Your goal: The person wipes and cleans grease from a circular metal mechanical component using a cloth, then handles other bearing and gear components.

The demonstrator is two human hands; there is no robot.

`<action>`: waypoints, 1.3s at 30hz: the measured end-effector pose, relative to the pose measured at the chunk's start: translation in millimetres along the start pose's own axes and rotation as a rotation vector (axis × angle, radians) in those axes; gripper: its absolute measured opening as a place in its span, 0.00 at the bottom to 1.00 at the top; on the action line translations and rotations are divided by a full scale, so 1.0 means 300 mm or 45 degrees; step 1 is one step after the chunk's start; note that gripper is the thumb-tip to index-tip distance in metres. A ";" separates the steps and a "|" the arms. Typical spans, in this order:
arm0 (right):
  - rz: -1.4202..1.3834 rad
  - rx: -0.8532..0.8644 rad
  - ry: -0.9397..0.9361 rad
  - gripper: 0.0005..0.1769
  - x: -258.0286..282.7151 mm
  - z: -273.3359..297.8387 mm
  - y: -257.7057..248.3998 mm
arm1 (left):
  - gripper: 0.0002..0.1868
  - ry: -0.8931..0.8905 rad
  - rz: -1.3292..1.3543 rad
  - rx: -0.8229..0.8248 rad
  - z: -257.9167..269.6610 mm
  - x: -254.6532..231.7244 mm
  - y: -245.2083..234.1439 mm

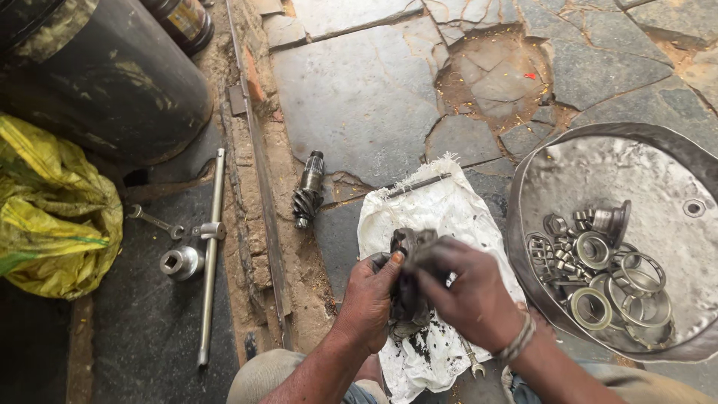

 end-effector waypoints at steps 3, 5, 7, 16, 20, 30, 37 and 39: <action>0.161 0.356 0.154 0.08 -0.003 0.065 0.091 | 0.11 -0.095 -0.084 -0.295 0.003 0.004 -0.042; 0.115 0.524 0.230 0.05 -0.011 0.096 0.111 | 0.12 -0.072 -0.050 -0.297 0.000 -0.025 -0.029; 0.061 0.489 0.337 0.05 -0.027 0.106 0.081 | 0.12 -0.033 -0.019 -0.295 -0.005 -0.046 -0.021; 0.105 -0.116 0.065 0.09 0.009 0.011 0.040 | 0.13 0.054 -0.056 -0.283 0.000 -0.060 -0.015; 0.326 -0.268 0.121 0.06 -0.017 -0.027 0.026 | 0.14 0.012 -0.182 -0.236 0.029 -0.045 0.018; 0.282 -0.004 -0.283 0.08 -0.001 0.128 0.194 | 0.18 0.036 0.123 -0.455 -0.018 -0.068 -0.090; -0.064 -0.045 0.288 0.07 -0.080 0.111 0.109 | 0.15 0.206 0.244 -0.400 -0.007 -0.148 -0.072; 0.000 -0.196 0.335 0.07 -0.075 0.083 0.062 | 0.15 0.179 0.238 -0.400 -0.014 -0.157 -0.070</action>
Point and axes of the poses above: each hand's wrist, its own z-axis away from the middle knuckle, its own y-axis out of the palm, x = y × z, the point moved 6 cm from there along -z, towards the middle knuckle
